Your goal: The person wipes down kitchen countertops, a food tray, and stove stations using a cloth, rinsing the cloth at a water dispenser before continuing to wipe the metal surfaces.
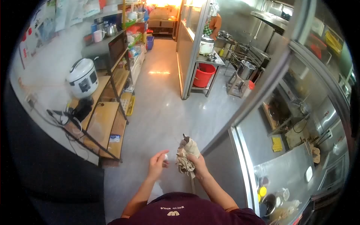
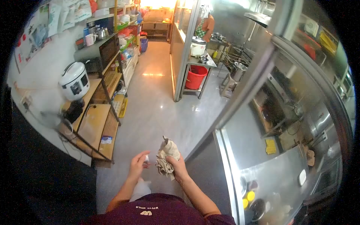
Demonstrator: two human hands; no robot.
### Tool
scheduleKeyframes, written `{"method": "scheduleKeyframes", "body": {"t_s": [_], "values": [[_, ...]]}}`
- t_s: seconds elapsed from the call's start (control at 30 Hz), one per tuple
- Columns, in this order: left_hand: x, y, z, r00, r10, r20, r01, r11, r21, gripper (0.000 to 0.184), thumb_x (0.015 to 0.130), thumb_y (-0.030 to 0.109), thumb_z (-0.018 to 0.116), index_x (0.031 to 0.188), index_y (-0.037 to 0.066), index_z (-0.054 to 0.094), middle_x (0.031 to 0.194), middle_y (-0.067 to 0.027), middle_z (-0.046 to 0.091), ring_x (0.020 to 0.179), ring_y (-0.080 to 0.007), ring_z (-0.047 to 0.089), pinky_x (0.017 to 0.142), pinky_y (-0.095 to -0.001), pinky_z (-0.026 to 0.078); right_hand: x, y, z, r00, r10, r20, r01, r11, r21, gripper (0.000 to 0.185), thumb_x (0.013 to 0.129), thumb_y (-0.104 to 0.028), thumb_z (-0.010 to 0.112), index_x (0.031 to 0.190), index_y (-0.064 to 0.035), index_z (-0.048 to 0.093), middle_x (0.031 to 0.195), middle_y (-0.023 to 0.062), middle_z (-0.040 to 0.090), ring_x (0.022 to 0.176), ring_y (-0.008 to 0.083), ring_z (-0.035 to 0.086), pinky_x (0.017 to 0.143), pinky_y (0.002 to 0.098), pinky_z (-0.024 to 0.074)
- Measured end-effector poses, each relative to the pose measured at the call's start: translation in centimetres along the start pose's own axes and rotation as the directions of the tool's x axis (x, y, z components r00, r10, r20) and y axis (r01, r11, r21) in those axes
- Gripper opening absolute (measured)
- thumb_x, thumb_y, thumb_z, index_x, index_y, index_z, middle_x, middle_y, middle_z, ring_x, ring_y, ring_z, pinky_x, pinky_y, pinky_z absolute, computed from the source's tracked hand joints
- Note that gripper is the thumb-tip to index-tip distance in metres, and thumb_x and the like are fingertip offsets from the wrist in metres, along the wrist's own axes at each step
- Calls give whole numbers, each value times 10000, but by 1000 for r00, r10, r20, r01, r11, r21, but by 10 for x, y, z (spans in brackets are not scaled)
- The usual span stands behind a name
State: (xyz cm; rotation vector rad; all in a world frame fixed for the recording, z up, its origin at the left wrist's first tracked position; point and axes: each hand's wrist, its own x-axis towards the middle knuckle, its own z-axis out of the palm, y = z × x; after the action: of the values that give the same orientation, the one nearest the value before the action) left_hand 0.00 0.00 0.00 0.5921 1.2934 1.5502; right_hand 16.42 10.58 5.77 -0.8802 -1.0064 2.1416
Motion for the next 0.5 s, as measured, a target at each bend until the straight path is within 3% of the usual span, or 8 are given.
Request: {"method": "scheduleKeyframes", "body": {"t_s": [0.07, 0.1, 0.2, 0.23, 0.3, 0.33, 0.5], "values": [[2, -5, -7, 999, -5, -51, 3, 999, -45, 451, 923, 163, 469, 1354, 101, 353, 909, -58, 564, 696, -120, 554, 584, -264, 498, 8, -1, -4, 998, 0, -58, 1, 1000, 21, 410, 803, -62, 556, 1192, 3, 442, 1026, 128, 590, 860, 213, 626, 741, 327, 530], [90, 19, -32, 997, -5, -83, 6, 1000, 12, 434, 922, 153, 461, 1340, 90, 367, 900, -55, 561, 694, -117, 551, 585, -262, 497, 106, -10, 5, 998, -16, -68, 22, 997, 75, 397, 809, -60, 549, 1188, 3, 448, 1019, 128, 594, 857, 213, 627, 740, 328, 530], [188, 48, -41, 991, 28, -132, -18, 996, 83, 369, 919, 136, 433, 1282, 72, 442, 870, -40, 529, 697, -122, 537, 606, -269, 476, 200, -33, -11, 994, -81, -69, 90, 988, 123, 343, 835, -62, 516, 1169, 3, 475, 997, 125, 611, 852, 211, 627, 744, 330, 529], [228, 64, -48, 996, 55, -65, -46, 991, 129, 373, 916, 139, 430, 1283, 75, 441, 868, -38, 526, 700, -121, 533, 611, -270, 476, 230, -42, -11, 983, -66, -169, 86, 990, 114, 330, 845, -71, 505, 1166, 1, 484, 993, 123, 616, 852, 210, 627, 749, 325, 527], [291, 80, -55, 997, 20, 77, -35, 978, 204, 380, 910, 144, 425, 1285, 81, 439, 864, -35, 520, 706, -118, 527, 621, -272, 474, 263, -62, -16, 981, -151, -123, 176, 956, 236, 343, 845, -87, 511, 1175, 1, 480, 1002, 117, 614, 857, 207, 626, 751, 321, 524], [318, 101, -47, 997, -11, 76, -7, 973, 229, 385, 899, 148, 414, 1276, 83, 454, 858, -28, 513, 693, -116, 514, 632, -278, 477, 286, -63, -28, 966, -203, -159, 237, 940, 244, 359, 836, -91, 528, 1180, 0, 481, 1014, 109, 612, 865, 203, 623, 755, 319, 521], [422, 127, 31, 905, -163, 393, 50, 958, 281, 375, 866, 133, 390, 1210, 82, 530, 860, -21, 513, 668, -99, 487, 618, -258, 471, 303, -113, -72, 778, -235, -583, 385, 911, 146, 316, 804, -44, 573, 1112, 5, 522, 974, 102, 629, 834, 196, 630, 735, 311, 518]]}}
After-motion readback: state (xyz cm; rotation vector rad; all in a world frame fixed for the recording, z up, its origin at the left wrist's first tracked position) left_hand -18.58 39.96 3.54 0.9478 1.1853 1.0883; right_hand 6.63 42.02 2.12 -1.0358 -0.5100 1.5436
